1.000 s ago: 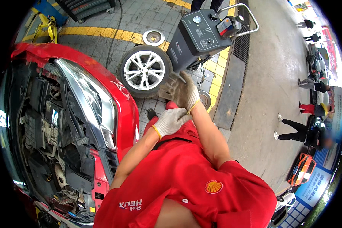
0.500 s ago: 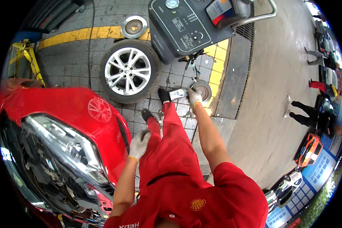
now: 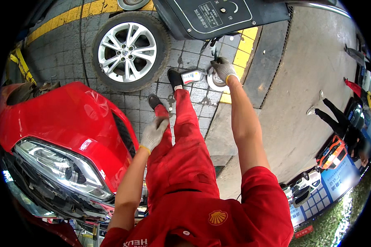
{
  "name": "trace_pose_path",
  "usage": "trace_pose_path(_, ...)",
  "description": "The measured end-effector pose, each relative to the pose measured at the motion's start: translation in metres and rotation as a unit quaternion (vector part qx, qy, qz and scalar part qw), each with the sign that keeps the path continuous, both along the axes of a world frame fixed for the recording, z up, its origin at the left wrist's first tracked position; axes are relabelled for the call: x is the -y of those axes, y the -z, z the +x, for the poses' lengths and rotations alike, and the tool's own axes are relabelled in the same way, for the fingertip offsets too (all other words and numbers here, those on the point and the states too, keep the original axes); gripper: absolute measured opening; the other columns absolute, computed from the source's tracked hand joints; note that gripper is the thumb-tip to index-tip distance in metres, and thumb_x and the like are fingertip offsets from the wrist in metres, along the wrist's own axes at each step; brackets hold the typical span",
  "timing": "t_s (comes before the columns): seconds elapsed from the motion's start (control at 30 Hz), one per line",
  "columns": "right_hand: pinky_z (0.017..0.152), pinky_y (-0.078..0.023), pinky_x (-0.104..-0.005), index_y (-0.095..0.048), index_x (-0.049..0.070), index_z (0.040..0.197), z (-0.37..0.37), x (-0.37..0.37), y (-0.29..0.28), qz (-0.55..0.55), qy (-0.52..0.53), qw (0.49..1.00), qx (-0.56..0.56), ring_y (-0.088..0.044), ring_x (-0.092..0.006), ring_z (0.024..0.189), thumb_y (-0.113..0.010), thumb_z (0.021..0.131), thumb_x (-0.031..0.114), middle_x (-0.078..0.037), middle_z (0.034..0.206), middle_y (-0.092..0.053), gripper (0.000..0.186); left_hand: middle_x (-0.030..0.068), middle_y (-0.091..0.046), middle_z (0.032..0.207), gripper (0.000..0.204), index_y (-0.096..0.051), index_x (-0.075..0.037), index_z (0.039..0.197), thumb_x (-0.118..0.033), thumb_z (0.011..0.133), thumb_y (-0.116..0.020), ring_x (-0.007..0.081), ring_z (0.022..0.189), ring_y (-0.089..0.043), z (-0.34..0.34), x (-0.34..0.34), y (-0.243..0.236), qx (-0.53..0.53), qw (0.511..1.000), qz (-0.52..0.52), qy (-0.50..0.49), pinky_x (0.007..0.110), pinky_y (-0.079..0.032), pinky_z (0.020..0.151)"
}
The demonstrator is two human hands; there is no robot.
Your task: The person opens a bottle of motor oil and prepares an oil change machine. They then connect a hose to the engine of a red car and appear to be performing an oil change service.
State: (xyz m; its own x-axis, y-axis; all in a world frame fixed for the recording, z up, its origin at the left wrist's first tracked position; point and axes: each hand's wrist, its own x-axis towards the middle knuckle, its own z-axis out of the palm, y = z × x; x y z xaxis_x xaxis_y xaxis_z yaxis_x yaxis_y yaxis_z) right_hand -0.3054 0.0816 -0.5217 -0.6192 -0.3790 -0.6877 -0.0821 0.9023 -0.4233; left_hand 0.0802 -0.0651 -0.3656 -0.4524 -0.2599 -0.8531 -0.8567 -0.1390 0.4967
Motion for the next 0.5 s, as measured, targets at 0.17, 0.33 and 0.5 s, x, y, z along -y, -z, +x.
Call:
trace_pose_path(0.17, 0.065, -0.043, -0.0271, -0.07, 0.006, 0.097, 0.028, 0.002, -0.029, -0.135, 0.13, 0.968, 0.168, -0.056, -0.0086, 0.069, -0.064, 0.109, 0.036, -0.002, 0.076, -0.067, 0.033, 0.023, -0.072, 0.128, 0.053, -0.069, -0.002, 0.131, -0.046, 0.103, -0.059, 0.0398, 0.119, -0.068, -0.077, 0.0, 0.019, -0.083, 0.995, -0.017, 0.045, 0.044, -0.052, 0.101)
trace_pose_path(0.33, 0.056, -0.041, -0.0244, -0.071, 0.007, 0.098, 0.043, 0.025, -0.072, -0.138, 0.225, 0.943, 0.203, -0.055, -0.0062, 0.062, -0.067, 0.108, 0.036, 0.002, 0.079, -0.066, 0.031, 0.0232, -0.071, 0.133, 0.058, -0.068, -0.002, 0.136, -0.049, 0.104, -0.057, 0.0371, 0.127, -0.066, -0.136, 0.007, 0.025, -0.127, 0.986, -0.087, 0.061, 0.043, -0.049, 0.108)
trace_pose_path(0.5, 0.063, -0.052, -0.0257, -0.072, 0.004, 0.107, 0.047, 0.026, -0.055, -0.131, 0.246, 0.943, 0.185, -0.064, -0.0098, 0.071, -0.068, 0.107, 0.037, -0.001, 0.088, -0.07, 0.033, 0.0243, -0.069, 0.136, 0.062, -0.068, -0.002, 0.138, -0.052, 0.104, -0.056, 0.038, 0.127, -0.066, -0.16, 0.011, 0.053, -0.152, 0.974, -0.091, 0.144, 0.045, -0.049, 0.108)
